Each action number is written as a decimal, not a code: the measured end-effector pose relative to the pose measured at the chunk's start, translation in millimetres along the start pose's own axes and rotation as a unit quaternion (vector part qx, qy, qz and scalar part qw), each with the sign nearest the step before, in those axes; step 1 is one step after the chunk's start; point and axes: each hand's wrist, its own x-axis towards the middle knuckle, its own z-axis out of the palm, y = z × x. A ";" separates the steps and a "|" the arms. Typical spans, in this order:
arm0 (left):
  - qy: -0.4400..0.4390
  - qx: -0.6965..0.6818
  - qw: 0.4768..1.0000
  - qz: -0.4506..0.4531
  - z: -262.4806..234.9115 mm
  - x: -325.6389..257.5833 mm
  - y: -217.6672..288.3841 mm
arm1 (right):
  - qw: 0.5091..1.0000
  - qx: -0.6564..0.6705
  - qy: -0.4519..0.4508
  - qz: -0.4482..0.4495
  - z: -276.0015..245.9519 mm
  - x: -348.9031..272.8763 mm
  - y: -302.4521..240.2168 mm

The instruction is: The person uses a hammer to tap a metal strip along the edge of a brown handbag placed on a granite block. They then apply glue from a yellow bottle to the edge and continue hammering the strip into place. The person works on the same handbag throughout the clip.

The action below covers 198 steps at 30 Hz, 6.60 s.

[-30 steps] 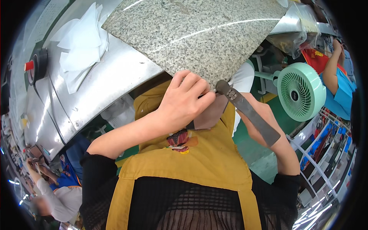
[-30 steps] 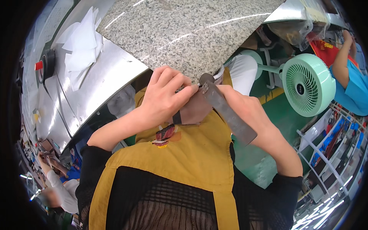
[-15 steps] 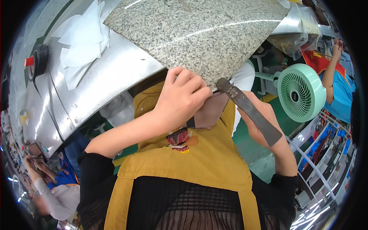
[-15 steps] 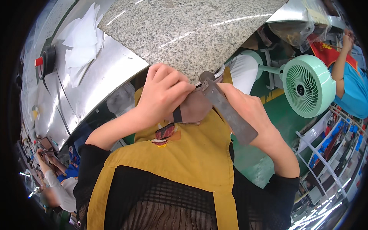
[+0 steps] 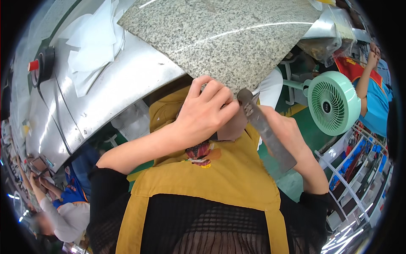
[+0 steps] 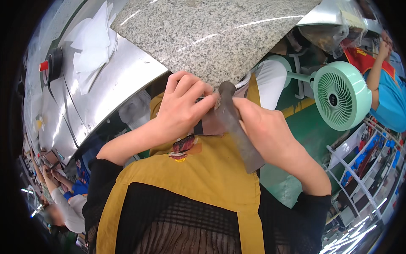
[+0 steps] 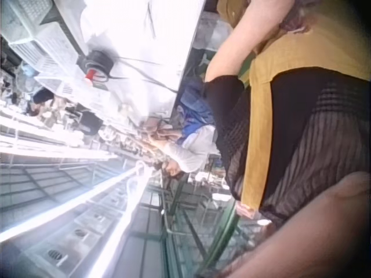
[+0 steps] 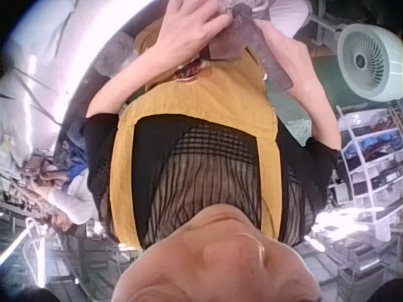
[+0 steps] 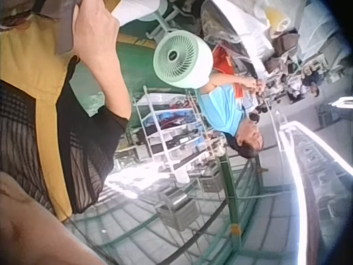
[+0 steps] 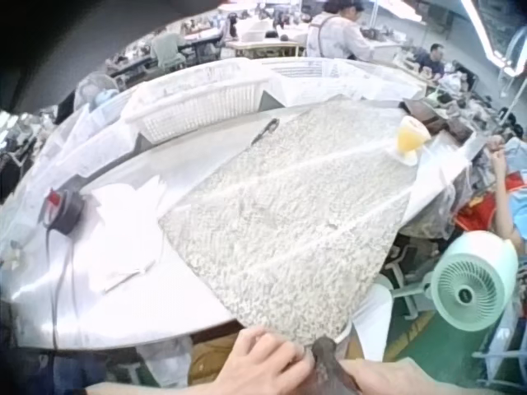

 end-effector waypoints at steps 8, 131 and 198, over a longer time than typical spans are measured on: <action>0.034 -0.127 0.984 -0.118 -11.6 -42.7 -15.3 | 0.998 0.058 0.026 0.025 2.5 -5.6 1.4; -0.116 -0.111 0.984 -0.080 -14.4 27.2 -8.4 | 0.982 0.116 0.146 -0.013 1.4 -7.6 20.2; 0.003 -0.047 0.998 0.039 5.7 11.4 -12.9 | 0.996 0.066 -0.021 0.054 -20.8 2.1 7.7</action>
